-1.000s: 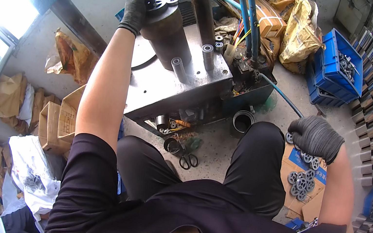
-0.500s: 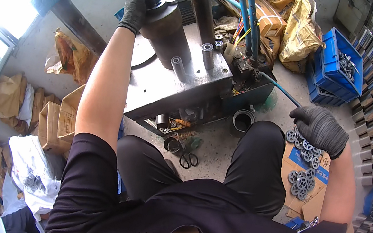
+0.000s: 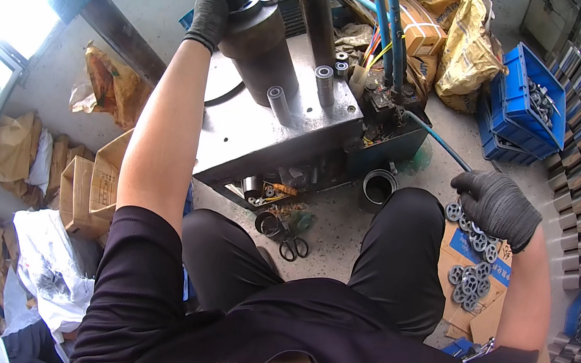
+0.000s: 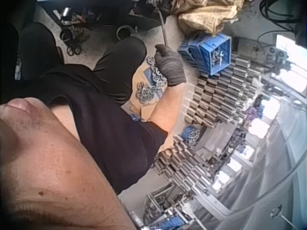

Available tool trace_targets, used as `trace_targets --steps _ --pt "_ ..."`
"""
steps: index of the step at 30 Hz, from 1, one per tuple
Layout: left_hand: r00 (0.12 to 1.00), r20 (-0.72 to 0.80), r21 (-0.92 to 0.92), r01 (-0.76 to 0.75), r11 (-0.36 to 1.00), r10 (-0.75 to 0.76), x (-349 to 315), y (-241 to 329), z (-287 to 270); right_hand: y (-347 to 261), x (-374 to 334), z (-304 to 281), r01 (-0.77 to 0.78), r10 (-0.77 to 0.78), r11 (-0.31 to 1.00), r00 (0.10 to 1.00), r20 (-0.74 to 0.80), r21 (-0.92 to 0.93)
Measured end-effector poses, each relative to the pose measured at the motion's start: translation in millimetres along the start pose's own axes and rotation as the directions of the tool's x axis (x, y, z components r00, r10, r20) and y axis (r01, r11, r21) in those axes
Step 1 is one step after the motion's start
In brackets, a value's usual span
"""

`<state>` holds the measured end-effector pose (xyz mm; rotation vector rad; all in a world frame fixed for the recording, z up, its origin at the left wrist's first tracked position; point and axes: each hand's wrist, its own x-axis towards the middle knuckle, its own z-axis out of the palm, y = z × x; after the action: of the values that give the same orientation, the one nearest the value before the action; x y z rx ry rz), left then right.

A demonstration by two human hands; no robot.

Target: The person assembles mechanical parts by fitting bearings and wheels onto metal rods and pressing them together using a press machine. The person then stacks the assembled shafts onto a pile on the floor.

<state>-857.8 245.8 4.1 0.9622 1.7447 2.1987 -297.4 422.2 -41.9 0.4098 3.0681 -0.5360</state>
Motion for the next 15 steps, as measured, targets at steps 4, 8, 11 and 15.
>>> trace_targets --steps 4,8,11,15 --pt "1.0 -0.002 0.026 -0.016 1.0 0.016 2.6 -1.9 -3.6 8.2 18.1 -6.5 0.02 -0.032 0.998 0.979 -0.203 -0.064" --pt "1.0 0.01 -0.027 0.011 1.0 -0.011 3.5 -3.1 -3.3 6.8 103.0 -59.5 0.097 -0.333 0.935 0.571 -0.75 -0.341" --pt "1.0 0.023 0.04 -0.01 0.999 0.009 9.4 -4.8 -0.9 24.9 168.4 -99.7 0.078 -0.347 0.932 0.48 -0.806 -0.355" --pt "0.998 0.059 -0.021 -0.016 1.0 0.018 8.2 -11.4 2.0 23.4 226.3 -122.3 0.05 -0.404 0.903 0.439 -0.803 -0.427"
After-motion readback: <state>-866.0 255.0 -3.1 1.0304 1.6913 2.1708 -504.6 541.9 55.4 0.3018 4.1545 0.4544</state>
